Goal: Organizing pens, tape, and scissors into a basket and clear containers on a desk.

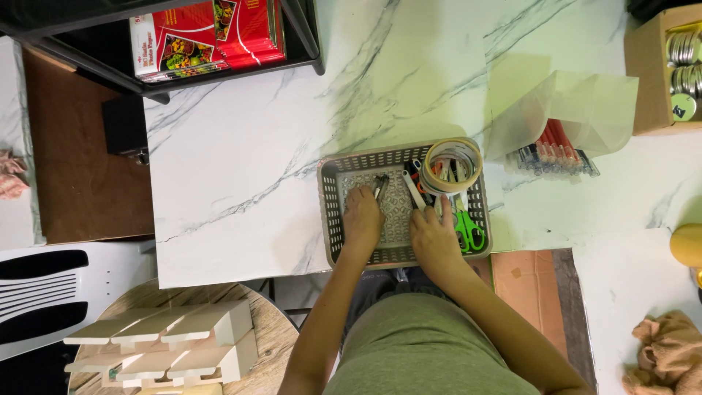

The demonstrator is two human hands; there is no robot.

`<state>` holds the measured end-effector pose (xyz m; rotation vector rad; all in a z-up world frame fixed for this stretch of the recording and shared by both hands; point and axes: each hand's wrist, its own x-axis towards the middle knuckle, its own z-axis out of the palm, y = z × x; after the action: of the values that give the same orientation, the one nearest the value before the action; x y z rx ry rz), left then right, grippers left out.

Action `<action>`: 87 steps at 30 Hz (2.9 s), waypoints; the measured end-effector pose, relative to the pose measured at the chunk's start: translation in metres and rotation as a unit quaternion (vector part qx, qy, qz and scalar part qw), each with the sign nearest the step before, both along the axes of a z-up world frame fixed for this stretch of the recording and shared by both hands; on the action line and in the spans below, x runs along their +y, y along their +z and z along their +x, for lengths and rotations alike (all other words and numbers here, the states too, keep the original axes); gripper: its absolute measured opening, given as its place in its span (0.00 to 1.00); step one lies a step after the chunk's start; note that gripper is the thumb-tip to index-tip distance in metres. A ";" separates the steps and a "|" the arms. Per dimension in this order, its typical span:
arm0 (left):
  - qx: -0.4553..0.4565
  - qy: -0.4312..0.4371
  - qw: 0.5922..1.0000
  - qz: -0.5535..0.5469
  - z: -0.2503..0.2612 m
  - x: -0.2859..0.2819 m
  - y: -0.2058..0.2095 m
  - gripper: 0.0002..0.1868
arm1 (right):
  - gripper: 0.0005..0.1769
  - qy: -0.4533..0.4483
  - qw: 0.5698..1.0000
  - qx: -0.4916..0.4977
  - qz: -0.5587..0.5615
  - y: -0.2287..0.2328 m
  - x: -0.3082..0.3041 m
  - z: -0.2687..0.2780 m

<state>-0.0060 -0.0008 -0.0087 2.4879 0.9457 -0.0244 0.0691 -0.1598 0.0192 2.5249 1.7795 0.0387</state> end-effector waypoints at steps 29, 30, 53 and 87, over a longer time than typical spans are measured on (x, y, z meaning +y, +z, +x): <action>-0.200 -0.066 0.799 -0.563 0.003 -0.029 0.062 0.15 | 0.24 -0.081 0.734 0.579 0.344 0.065 -0.014 0.056; -0.183 -0.072 0.803 -0.563 0.004 -0.031 0.065 0.13 | 0.23 -0.072 0.727 0.589 0.346 0.064 -0.016 0.057; -0.415 0.192 0.562 -0.690 -0.031 -0.019 0.014 0.12 | 0.16 0.084 0.849 0.387 0.351 0.052 -0.019 0.052; -0.280 -0.078 0.674 -0.679 0.055 -0.140 0.049 0.11 | 0.16 -0.157 0.588 0.744 0.276 0.040 -0.119 0.113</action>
<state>0.0486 -0.1407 0.0402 1.0018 0.1860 -0.0094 0.1825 -0.2785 0.0592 3.4422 1.3276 -2.6140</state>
